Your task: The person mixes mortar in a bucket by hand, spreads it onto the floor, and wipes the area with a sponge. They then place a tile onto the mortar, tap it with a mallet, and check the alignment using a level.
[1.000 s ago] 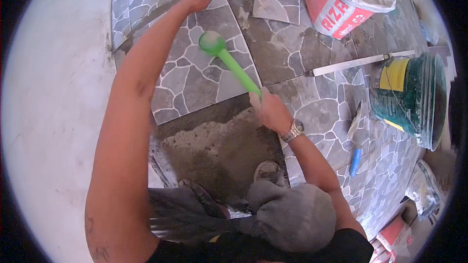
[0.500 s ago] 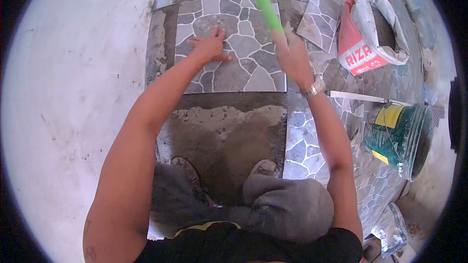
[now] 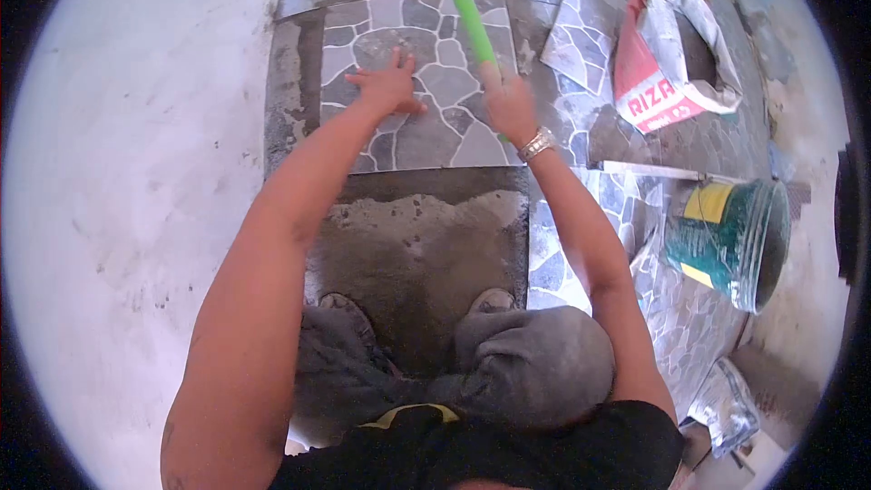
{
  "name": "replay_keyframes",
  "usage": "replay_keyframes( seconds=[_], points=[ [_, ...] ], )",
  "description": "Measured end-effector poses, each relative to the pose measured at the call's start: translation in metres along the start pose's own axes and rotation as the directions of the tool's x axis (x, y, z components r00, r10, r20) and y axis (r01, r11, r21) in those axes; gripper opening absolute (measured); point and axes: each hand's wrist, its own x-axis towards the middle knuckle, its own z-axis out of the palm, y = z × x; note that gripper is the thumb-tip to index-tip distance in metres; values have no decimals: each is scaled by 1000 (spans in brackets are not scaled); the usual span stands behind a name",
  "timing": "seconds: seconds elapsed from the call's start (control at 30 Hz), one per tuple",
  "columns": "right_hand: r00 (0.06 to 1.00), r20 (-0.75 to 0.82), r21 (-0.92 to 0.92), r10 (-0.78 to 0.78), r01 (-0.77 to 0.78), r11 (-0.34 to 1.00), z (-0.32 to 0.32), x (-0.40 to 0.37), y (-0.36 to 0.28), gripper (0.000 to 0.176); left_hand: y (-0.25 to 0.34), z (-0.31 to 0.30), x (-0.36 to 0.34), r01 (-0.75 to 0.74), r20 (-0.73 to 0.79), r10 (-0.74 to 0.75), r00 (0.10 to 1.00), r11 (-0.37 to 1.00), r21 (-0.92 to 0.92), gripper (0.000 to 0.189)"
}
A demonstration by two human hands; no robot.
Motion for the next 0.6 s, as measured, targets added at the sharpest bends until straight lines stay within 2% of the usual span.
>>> replay_keyframes(
  seconds=[0.03, 0.1, 0.13, 0.23, 0.33, 0.43, 0.53, 0.6],
  points=[
    [999, -32, -27, -11, 10, 1000, -3, -8, 6, 57, 0, 1, 0, -4, 2, 4, 1000, 1000, -2, 111],
    [997, 49, -170, 60, -51, 984, 7, -10, 60, 55, 3, -2, -2, -3, 15, 3, 1000, 1000, 8, 111],
    [992, 89, -238, 95, -71, 969, 4, -14, 58, 54, 3, -4, -4, 5, 18, -6, 1000, 1000, 13, 111],
    [995, 86, -68, 50, -44, 997, -16, -22, 45, 53, 4, -5, -5, 3, 23, -4, 1000, 1000, 22, 111],
    [994, -17, 57, 107, -106, 993, -32, -37, 21, 52, 1, 2, 6, -11, 18, 11, 1000, 999, 43, 112],
    [992, -52, -164, -115, 105, 981, -21, -41, 70, 56, 2, -2, 4, -5, 46, 2, 999, 998, 61, 117],
    [996, 8, -158, 92, -90, 983, -35, -33, 90, 50, 4, 1, 6, -6, 33, 4, 999, 998, 65, 117],
    [989, 41, -1, 139, -139, 990, -51, -56, 71, 45, 2, -3, -2, -1, 26, 1, 1000, 1000, 28, 116]
  ],
)
